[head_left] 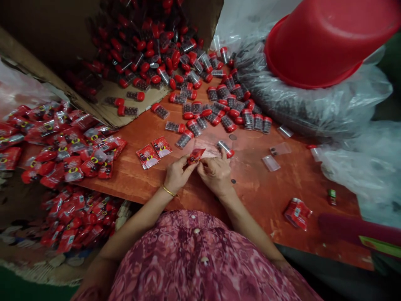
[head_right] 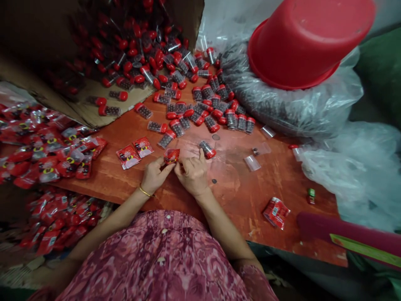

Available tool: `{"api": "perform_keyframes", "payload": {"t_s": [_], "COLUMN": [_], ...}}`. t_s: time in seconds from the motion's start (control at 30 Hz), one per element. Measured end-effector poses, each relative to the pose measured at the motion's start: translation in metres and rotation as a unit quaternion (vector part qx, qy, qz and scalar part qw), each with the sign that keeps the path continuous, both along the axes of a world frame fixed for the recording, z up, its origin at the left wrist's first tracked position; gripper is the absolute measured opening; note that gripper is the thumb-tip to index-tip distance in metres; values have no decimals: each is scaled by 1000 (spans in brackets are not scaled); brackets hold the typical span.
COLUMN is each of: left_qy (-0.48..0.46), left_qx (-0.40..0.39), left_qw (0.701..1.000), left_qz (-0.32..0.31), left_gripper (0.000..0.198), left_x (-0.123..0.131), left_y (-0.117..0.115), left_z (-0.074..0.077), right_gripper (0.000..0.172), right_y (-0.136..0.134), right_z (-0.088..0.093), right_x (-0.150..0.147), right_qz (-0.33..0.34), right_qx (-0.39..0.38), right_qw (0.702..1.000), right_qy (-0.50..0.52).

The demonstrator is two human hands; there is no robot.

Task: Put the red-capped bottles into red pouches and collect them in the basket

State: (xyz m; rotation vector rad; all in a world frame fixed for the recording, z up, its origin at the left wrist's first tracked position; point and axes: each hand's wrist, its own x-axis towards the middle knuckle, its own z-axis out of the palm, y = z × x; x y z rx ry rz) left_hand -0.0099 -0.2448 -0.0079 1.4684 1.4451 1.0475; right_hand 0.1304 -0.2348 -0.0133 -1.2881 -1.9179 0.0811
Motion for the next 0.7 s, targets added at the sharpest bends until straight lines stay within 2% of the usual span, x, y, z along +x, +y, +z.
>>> {"api": "perform_keyframes", "payload": {"t_s": [0.13,0.27,0.4,0.47,0.57,0.7], "left_qy": [9,46,91,104,111,115], "left_qx": [2,7,23,32,36,46], "left_qw": [1000,999,995,994,993,992], "left_qz": [-8,-13,-18,-17,-21,-29], "left_gripper": [26,30,30,30,30,29], "left_x": [3,3,4,4,3,3], "left_y": [-3,-6,-7,-7,-7,-7], "left_z": [-2,-6,-8,-10,-12,-14], "right_gripper": [14,12,21,24,29,29], "right_y": [1,0,2,6,13,16], "right_z": [-7,-7,-2,-3,-13,-26], "right_x": [3,9,17,20,21,21], "right_qz": [26,63,174,195,180,175], "right_qx": [-27,-103,-183,-180,-141,-125], "right_qw": [999,986,959,957,968,973], "right_qy": [38,118,129,116,102,83]}}
